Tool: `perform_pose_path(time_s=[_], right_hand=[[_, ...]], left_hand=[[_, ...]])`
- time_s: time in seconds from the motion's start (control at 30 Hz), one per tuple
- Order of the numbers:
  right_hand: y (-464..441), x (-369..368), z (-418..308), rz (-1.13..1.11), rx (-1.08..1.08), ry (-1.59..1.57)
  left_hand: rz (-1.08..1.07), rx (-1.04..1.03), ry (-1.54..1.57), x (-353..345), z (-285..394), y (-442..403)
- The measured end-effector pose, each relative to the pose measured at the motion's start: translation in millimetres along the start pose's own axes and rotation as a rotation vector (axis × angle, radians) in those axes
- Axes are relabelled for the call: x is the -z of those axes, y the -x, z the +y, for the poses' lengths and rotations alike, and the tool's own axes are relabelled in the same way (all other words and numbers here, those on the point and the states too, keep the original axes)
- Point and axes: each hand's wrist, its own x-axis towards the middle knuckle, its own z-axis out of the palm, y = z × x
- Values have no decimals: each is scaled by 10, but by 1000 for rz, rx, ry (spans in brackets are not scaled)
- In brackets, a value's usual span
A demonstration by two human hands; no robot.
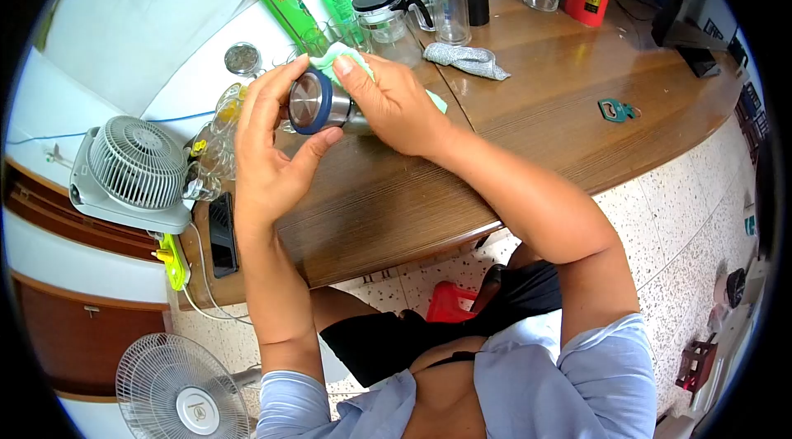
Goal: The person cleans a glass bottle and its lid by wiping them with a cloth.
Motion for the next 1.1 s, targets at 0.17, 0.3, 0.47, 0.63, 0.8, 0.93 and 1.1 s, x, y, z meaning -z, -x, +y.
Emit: perform_pose_path(time_s=[0.17,0.3,0.47,0.63,0.8,0.93,1.1], right_hand=[[-22,187,394,-122,-396,175],[-60,280,448,-159,-594,321],[-28,156,211,-126,-445,118],[-25,-32,-276,1,90,-135],[36,-144,-178,65,97,-91],[11,42,18,-72,-221,-51],[-8,166,498,-143,-555,38]], left_hand=[[-2,52,42,18,-52,-9],[61,108,116,-16,-34,-26],[75,0,-22,-10,46,-38],[64,-54,-106,-9,180,-30],[68,-69,-99,-26,246,-27],[88,-61,-113,-19,173,-37],[96,-44,-148,-38,31,-28]])
